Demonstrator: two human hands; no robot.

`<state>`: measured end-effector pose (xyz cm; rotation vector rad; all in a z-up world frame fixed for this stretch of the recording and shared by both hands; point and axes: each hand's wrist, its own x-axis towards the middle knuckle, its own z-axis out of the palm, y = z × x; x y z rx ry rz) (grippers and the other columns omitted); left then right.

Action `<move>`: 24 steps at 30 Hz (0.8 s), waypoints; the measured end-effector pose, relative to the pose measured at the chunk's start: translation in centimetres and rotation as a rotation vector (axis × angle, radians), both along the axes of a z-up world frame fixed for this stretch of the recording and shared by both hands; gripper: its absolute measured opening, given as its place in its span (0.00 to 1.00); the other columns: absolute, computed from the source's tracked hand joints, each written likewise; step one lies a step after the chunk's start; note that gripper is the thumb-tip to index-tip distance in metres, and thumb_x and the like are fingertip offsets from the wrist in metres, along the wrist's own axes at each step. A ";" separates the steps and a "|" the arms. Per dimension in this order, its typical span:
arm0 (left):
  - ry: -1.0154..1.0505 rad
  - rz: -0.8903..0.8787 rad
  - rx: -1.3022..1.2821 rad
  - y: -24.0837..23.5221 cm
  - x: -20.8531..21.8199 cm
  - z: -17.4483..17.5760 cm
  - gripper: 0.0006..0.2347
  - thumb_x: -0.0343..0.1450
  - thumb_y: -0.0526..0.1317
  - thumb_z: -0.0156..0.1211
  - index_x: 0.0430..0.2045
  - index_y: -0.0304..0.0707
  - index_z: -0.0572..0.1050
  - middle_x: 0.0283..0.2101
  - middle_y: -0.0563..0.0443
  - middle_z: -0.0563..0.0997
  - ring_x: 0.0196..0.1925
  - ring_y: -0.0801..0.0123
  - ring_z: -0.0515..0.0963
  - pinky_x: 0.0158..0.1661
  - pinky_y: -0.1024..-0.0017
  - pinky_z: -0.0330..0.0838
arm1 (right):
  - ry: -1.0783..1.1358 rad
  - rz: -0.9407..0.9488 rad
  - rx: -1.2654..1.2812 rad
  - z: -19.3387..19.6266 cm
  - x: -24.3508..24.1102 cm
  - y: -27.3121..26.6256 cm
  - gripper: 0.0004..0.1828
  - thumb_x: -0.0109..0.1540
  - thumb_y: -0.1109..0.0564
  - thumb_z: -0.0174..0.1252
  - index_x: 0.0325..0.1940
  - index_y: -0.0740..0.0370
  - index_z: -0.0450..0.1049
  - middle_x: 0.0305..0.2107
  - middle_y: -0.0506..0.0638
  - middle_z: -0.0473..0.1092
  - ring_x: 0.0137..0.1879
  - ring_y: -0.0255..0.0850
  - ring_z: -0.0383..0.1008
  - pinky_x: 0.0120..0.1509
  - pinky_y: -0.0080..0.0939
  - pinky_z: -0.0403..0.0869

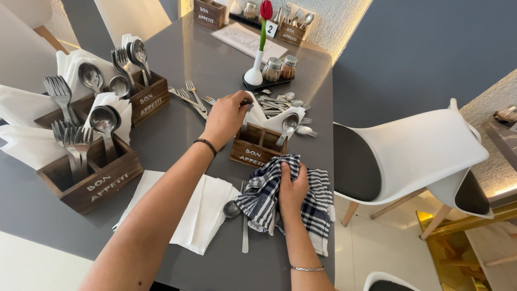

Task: Clean cutlery with a small white tissue and place it into wooden holders.

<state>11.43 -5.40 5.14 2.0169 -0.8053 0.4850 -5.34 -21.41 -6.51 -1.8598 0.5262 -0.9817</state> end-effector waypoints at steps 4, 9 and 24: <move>0.027 0.056 -0.039 0.1 0.4 -0.8 0.08 0.71 0.35 0.59 0.42 0.35 0.77 0.40 0.37 0.82 0.43 0.42 0.80 0.43 0.52 0.73 | -0.035 -0.011 -0.073 -0.3 0.1 -0.2 0.26 0.66 0.45 0.59 0.55 0.72 0.72 0.42 0.61 0.78 0.49 0.46 0.79 0.55 0.42 0.74; 0.034 0.115 -0.095 -0.7 -0.7 -0.6 0.07 0.73 0.37 0.59 0.42 0.36 0.76 0.42 0.39 0.82 0.43 0.42 0.80 0.42 0.52 0.73 | -0.026 -0.005 -0.038 0.1 0.0 0.1 0.25 0.65 0.45 0.59 0.54 0.71 0.73 0.40 0.59 0.78 0.46 0.45 0.80 0.52 0.42 0.75; 0.181 0.136 -0.072 -0.9 1.0 -1.2 0.13 0.68 0.40 0.66 0.44 0.37 0.77 0.42 0.41 0.84 0.44 0.48 0.83 0.44 0.57 0.76 | 0.014 -0.011 -0.009 0.6 -0.2 0.4 0.26 0.65 0.44 0.60 0.54 0.71 0.73 0.39 0.60 0.78 0.46 0.45 0.80 0.51 0.42 0.76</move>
